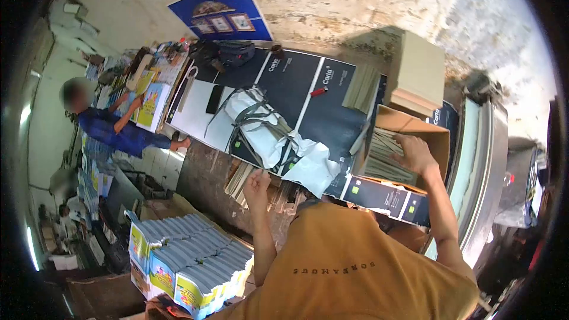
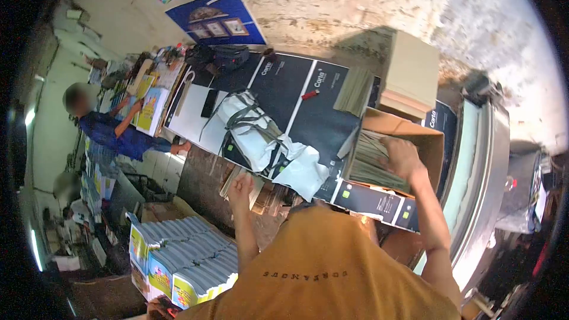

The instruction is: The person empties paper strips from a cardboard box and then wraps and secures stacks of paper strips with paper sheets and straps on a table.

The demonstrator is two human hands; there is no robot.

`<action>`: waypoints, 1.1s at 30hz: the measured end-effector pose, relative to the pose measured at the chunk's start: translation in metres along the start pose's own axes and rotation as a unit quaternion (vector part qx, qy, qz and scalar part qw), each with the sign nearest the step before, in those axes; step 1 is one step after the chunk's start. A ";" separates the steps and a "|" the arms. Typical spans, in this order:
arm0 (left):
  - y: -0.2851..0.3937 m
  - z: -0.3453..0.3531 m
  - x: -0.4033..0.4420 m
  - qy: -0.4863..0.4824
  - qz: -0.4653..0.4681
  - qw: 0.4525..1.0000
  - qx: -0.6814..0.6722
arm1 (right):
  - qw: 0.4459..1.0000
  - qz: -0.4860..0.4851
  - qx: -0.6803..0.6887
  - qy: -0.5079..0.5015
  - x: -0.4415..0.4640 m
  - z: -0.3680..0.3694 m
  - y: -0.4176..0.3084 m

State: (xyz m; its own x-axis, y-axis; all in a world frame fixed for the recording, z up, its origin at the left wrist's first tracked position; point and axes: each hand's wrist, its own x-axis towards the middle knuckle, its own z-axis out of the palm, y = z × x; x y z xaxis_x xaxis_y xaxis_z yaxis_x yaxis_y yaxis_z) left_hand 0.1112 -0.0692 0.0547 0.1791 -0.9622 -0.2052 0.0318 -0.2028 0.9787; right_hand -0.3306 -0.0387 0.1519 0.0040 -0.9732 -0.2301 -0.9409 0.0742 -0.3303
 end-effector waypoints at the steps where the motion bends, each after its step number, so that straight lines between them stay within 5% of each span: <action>1: 0.002 0.000 0.013 0.005 0.001 1.000 -0.020 | 0.996 -0.030 0.066 0.057 0.001 -0.009 -0.026; 4: 0.009 0.017 0.059 0.036 -0.064 0.994 -0.078 | 0.950 -0.134 0.282 0.018 0.030 -0.003 -0.125; 7: -0.006 0.026 0.119 0.090 -0.031 0.994 -0.053 | 0.919 -0.242 0.309 -0.029 0.116 0.110 -0.193; 8: -0.014 0.027 0.138 0.119 0.009 0.993 -0.002 | 0.927 -0.221 0.277 -0.119 0.150 0.140 -0.221; 11: 0.002 0.029 0.155 0.162 0.025 0.984 0.073 | 0.966 -0.159 0.202 -0.007 0.225 0.253 -0.268; 14: -0.010 0.002 0.171 0.168 0.024 0.980 0.106 | 0.996 -0.009 0.074 -0.047 0.271 0.282 -0.286; 17: -0.032 -0.025 0.162 0.172 -0.013 0.978 0.120 | 1.000 0.003 -0.012 -0.012 0.289 0.298 -0.276; 20: -0.067 -0.040 0.154 0.143 -0.096 0.979 0.110 | 0.993 0.042 0.090 -0.065 0.293 0.280 -0.279; 24: -0.089 -0.023 0.148 0.055 -0.146 0.967 0.202 | 0.988 0.115 0.048 -0.088 0.308 0.287 -0.277; 30: -0.135 -0.012 0.160 -0.010 -0.062 0.956 0.288 | 0.981 0.139 0.097 -0.092 0.314 0.279 -0.274; 33: -0.138 -0.009 0.157 -0.027 -0.101 0.933 0.345 | 0.974 0.141 0.127 -0.122 0.327 0.293 -0.264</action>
State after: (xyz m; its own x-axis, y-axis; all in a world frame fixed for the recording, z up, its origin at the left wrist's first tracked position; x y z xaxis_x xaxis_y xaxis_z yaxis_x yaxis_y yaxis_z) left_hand 0.1435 -0.1903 -0.1120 0.1883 -0.8955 -0.4033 -0.5843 -0.4322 0.6869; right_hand 0.0179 -0.3129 -0.1047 -0.1336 -0.8280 -0.5446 -0.8027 0.4127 -0.4306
